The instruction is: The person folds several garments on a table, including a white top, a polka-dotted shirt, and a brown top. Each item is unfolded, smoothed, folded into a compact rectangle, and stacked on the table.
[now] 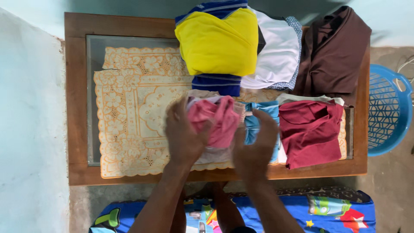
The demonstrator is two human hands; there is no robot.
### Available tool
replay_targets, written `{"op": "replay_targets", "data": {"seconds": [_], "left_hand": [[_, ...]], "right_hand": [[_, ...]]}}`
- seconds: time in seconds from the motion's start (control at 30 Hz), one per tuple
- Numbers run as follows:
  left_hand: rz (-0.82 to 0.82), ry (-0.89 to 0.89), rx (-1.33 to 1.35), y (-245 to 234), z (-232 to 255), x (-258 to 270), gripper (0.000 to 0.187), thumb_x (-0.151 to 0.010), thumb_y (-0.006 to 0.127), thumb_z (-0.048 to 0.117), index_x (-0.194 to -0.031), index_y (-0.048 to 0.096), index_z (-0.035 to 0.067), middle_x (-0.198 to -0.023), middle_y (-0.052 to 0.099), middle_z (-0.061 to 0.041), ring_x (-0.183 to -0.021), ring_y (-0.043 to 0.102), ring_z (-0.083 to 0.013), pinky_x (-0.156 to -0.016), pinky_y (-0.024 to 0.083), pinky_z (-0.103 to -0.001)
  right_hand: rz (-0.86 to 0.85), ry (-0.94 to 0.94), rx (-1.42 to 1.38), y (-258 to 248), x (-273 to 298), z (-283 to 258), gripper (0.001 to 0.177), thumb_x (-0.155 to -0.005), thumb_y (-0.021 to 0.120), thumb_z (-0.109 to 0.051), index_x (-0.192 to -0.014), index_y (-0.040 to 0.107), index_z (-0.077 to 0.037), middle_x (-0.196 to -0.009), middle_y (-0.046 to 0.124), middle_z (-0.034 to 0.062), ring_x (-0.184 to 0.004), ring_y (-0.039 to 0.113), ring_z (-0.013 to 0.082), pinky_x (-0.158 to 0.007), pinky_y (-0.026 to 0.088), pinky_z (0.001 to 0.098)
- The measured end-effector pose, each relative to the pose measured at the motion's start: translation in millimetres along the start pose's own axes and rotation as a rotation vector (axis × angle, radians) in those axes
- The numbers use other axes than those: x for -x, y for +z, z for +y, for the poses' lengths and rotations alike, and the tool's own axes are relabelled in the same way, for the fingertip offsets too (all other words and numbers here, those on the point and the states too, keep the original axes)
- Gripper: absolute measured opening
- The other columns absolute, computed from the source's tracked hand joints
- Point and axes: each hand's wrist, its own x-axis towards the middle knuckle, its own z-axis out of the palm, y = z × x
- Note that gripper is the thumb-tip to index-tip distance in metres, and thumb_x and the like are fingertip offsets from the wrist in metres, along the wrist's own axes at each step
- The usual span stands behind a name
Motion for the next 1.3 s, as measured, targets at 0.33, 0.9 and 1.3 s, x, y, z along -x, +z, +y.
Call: {"op": "replay_targets", "data": {"seconds": [0.33, 0.9, 1.3], "left_hand": [[-0.195, 0.352, -0.143, 41.8, -39.2, 16.9, 0.060, -0.104, 0.046, 0.043, -0.160, 0.039, 0.021, -0.170, 0.028, -0.011, -0.158, 0.020, -0.0374, -0.124, 0.014, -0.059], [0.072, 0.312, 0.027, 14.4, 79.2, -28.8, 0.050, -0.110, 0.048, 0.043, -0.146, 0.054, 0.008, -0.164, 0.041, -0.018, -0.152, 0.041, -0.0417, -0.125, 0.033, -0.059], [-0.282, 0.462, 0.858, -40.4, 337.8, -38.5, 0.073, -0.106, 0.031, 0.061, -0.158, 0.041, 0.010, -0.165, 0.043, -0.011, -0.157, 0.034, -0.0301, -0.127, 0.024, -0.044]], "right_hand": [[-0.552, -0.496, 0.071, 70.4, 8.0, 56.9, 0.067, -0.103, 0.045, -0.031, -0.162, 0.031, -0.004, -0.171, 0.027, 0.0171, -0.161, 0.019, 0.0382, -0.129, 0.012, 0.0567], [-0.199, -0.366, -0.011, -22.6, -89.4, 5.6, 0.050, -0.100, 0.061, -0.015, -0.147, 0.047, -0.005, -0.159, 0.040, 0.0206, -0.157, 0.028, 0.0404, -0.132, 0.022, 0.0565], [-0.249, 0.497, -1.272, -188.2, -204.0, -52.8, 0.069, -0.102, 0.033, -0.054, -0.157, 0.036, -0.013, -0.155, 0.044, 0.0156, -0.146, 0.037, 0.0395, -0.121, 0.023, 0.0523]]}}
